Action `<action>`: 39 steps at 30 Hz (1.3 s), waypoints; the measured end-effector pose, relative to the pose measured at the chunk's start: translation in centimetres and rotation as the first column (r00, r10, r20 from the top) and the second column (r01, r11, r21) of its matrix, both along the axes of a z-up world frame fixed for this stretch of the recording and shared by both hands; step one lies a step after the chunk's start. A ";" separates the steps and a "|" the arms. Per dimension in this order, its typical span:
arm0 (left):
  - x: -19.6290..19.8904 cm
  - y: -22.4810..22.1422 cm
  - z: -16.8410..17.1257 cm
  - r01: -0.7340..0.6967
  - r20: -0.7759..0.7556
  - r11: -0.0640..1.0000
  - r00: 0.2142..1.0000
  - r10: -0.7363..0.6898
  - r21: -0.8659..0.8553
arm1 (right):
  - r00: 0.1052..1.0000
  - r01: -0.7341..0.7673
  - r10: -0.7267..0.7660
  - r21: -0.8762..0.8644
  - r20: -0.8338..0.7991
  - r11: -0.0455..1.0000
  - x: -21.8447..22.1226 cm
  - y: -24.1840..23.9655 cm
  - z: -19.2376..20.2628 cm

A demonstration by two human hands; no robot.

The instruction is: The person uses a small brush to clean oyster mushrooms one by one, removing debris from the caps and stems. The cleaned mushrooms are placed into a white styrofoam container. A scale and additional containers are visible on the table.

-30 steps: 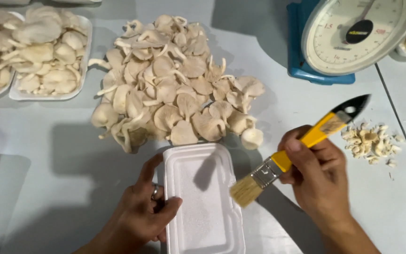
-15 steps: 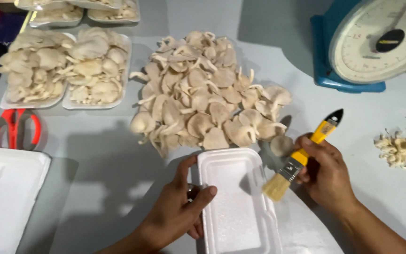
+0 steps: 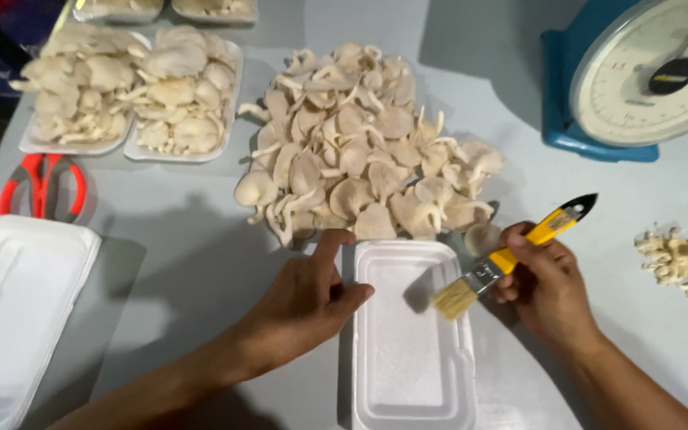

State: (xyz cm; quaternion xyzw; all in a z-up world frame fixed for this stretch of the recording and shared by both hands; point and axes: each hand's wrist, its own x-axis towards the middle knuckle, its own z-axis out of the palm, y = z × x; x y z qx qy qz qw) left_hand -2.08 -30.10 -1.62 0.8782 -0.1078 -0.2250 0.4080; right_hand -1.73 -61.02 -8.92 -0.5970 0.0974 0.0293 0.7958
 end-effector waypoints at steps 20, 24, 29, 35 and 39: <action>10.6 -1.4 0.4 0.304 0.577 0.847 0.628 -0.523 0.437 | 0.986 -0.160 0.146 -0.227 -0.076 0.961 0.1 0.8 -0.4; 11.9 -0.4 1.0 0.283 0.653 0.942 0.682 -0.330 0.180 | 0.987 -0.156 0.159 -0.173 0.000 0.972 -0.1 0.7 0.4; 10.9 0.0 3.5 0.115 0.529 0.977 0.849 -0.004 -0.178 | 0.984 -0.147 0.145 0.016 0.102 0.989 1.1 0.4 1.7; 10.3 0.2 4.9 -0.071 0.063 0.925 0.993 0.102 -0.374 | 0.970 -0.168 0.158 0.044 0.186 0.985 1.7 0.1 2.6; 10.4 0.3 4.1 0.043 0.274 0.980 0.962 0.012 -0.194 | 0.959 -0.166 0.171 -0.043 0.226 0.985 0.9 -0.7 2.5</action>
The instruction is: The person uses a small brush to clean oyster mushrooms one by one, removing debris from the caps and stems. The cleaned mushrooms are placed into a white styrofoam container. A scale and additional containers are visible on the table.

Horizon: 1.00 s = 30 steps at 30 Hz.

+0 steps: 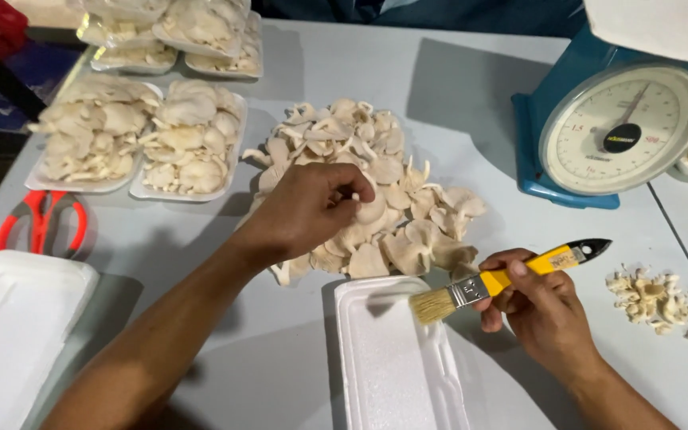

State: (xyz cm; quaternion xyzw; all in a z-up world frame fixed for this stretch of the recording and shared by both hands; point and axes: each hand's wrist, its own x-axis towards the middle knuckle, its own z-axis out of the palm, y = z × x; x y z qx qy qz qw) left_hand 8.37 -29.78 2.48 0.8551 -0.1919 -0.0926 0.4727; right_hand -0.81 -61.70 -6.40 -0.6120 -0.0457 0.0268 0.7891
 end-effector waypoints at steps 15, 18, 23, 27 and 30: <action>-0.2 -4.1 -1.9 -0.085 0.531 0.847 0.810 -0.248 0.525 | 0.991 0.131 -0.130 -0.388 0.029 0.912 0.5 1.5 1.0; 2.8 -7.3 -7.3 0.044 0.533 0.809 0.731 -0.426 0.587 | 0.978 0.197 -0.209 -0.468 0.027 0.861 0.6 1.9 1.4; 5.0 -8.8 -10.0 -0.009 0.522 0.764 0.736 -0.432 0.645 | 0.956 0.280 -0.203 -0.460 0.209 0.843 1.3 0.4 0.3; 5.9 -8.2 -10.9 -0.109 0.626 0.795 0.683 -0.376 0.597 | 0.952 0.289 -0.211 -0.433 0.221 0.854 1.4 0.0 0.8; 6.4 -8.7 -10.3 -0.112 0.679 0.830 0.639 -0.361 0.547 | 0.941 0.322 -0.225 -0.468 0.252 0.823 1.7 -0.7 1.2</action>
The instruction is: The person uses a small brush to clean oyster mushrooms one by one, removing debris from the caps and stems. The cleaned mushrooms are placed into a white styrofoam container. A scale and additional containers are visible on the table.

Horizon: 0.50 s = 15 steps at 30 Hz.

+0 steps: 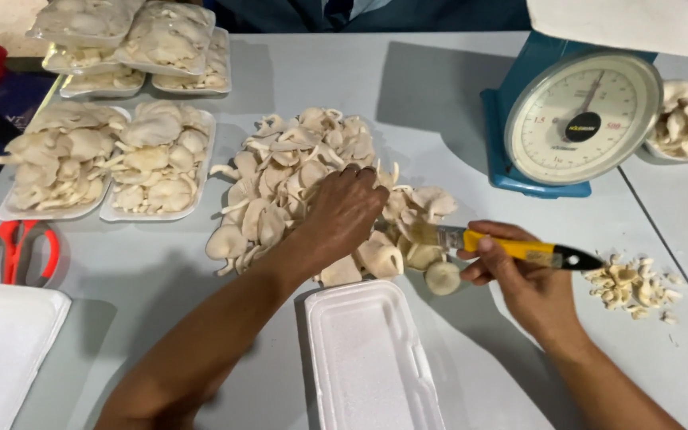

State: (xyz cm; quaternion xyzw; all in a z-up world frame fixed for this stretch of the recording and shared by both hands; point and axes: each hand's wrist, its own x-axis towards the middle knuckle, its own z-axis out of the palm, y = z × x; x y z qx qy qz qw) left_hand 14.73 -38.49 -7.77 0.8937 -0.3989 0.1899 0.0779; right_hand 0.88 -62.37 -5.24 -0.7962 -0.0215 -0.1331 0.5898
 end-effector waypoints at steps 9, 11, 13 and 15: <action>1.0 1.1 -0.1 0.013 0.188 1.000 0.982 -0.008 -0.023 | 0.999 0.026 -0.025 0.061 -0.022 0.998 -0.2 0.8 1.5; 1.3 0.9 0.5 0.039 0.237 0.998 0.971 -0.025 -0.056 | 0.999 0.020 -0.017 0.064 -0.050 0.998 -0.1 0.9 0.5; 1.5 0.8 1.0 0.068 0.293 0.994 0.955 -0.039 -0.090 | 0.998 0.013 -0.009 0.065 -0.069 0.998 0.1 1.2 0.5; 1.1 1.0 1.0 0.102 0.256 0.993 0.963 -0.085 -0.056 | 0.991 -0.028 0.019 -0.074 -0.130 0.997 0.1 1.8 1.3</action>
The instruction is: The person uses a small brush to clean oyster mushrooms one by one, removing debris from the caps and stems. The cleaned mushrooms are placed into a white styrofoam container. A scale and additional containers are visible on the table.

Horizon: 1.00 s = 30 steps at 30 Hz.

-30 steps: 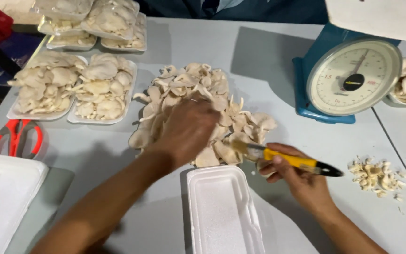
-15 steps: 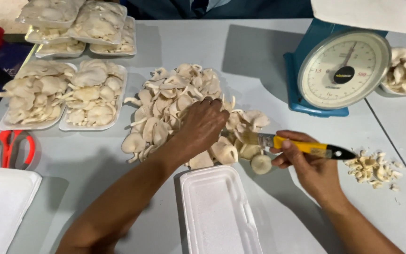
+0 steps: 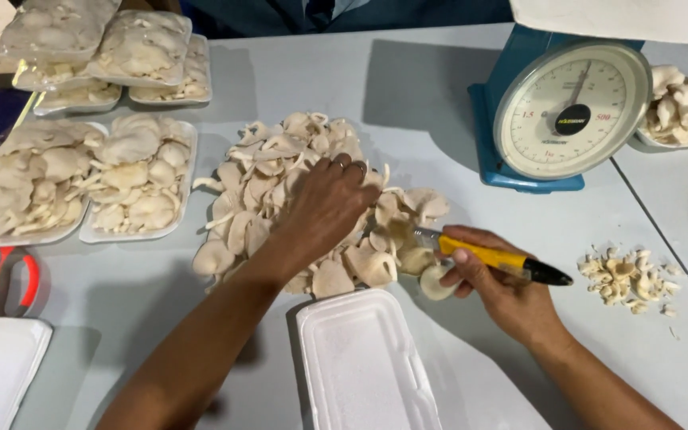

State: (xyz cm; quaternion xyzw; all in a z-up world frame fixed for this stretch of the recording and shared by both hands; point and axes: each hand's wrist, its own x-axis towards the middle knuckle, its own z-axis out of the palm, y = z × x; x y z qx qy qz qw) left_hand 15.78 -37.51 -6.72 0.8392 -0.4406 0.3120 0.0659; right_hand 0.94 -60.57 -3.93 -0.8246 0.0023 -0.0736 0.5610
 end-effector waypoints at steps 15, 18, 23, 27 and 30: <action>-1.0 -1.9 0.2 -0.130 -0.372 0.924 0.888 0.271 0.360 | 0.986 0.080 -0.103 0.174 0.129 0.981 -0.3 -3.5 2.4; -1.0 -1.2 0.2 -0.116 -0.384 0.957 0.897 0.216 0.267 | 0.982 0.119 -0.136 0.128 0.131 0.985 -0.4 -3.7 2.9; -1.4 0.2 3.5 -0.138 -0.534 0.981 0.824 0.189 0.134 | 0.981 0.141 -0.157 0.138 0.117 0.980 -0.2 -3.9 2.8; -2.2 1.8 7.8 -0.274 -0.820 0.957 0.567 0.083 -0.092 | 0.981 0.152 -0.169 0.158 0.099 0.976 -0.1 -4.0 3.0; -2.3 2.3 9.8 -0.459 -0.964 0.871 0.261 -0.057 -0.176 | 0.980 0.164 -0.181 0.183 0.080 0.969 -0.1 -3.9 3.2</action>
